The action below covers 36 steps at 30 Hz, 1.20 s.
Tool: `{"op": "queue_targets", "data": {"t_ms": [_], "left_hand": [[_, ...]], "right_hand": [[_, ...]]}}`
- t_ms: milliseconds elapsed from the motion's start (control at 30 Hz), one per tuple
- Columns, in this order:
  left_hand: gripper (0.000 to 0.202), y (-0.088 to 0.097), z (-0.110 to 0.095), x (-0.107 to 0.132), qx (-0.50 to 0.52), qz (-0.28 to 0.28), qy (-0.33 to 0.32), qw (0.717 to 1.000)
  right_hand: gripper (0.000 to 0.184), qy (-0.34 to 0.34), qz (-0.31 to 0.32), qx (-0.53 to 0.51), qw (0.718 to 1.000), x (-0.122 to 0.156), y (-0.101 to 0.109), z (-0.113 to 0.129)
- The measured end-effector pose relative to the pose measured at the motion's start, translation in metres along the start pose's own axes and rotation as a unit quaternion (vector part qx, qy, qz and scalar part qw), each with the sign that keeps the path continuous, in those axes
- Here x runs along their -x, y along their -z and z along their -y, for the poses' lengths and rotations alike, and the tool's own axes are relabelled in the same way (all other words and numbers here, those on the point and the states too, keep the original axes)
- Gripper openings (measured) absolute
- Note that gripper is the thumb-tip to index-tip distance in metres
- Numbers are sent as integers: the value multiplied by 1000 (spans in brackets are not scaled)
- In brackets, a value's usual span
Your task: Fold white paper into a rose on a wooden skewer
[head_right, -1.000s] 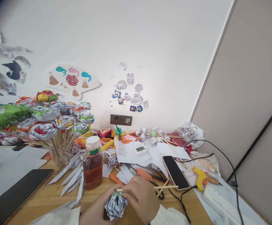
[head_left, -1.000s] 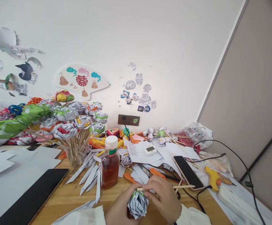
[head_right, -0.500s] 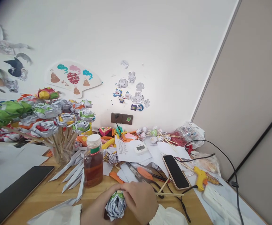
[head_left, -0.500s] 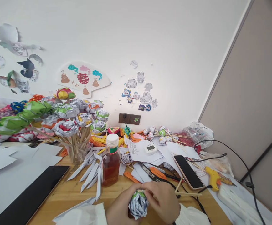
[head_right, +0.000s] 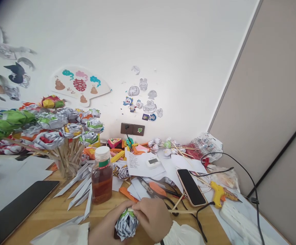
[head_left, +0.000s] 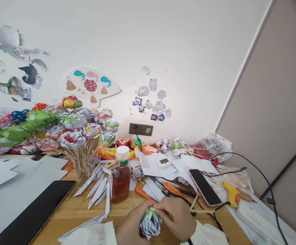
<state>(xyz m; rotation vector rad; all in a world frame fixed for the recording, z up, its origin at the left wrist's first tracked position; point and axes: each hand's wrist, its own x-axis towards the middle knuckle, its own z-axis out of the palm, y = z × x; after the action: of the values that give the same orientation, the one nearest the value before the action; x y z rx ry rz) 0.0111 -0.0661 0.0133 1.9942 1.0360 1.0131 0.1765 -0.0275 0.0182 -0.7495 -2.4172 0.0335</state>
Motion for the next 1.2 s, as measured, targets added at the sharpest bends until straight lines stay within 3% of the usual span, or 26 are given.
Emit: {"op": "queue_targets", "data": {"t_ms": [200,367,533,667,1200], "left_hand": [[53,0,3,0,-3,7,4,1000],[59,-3,7,2,-1,-20,8,1000],[57,-2,4,1,7,-7,10,1000],[53,1,0,0,15,2,11,1000],[54,2,2,0,15,4,16,1000]], "right_hand": [[23,-21,6,43,999,-2,1,3],[29,-35,-65,97,993,-3,2,7],[38,2,-92,117,989,-3,2,11],[35,29,-109,121,986,0,-2,8],[42,56,-139,143,978,-9,4,17]]}}
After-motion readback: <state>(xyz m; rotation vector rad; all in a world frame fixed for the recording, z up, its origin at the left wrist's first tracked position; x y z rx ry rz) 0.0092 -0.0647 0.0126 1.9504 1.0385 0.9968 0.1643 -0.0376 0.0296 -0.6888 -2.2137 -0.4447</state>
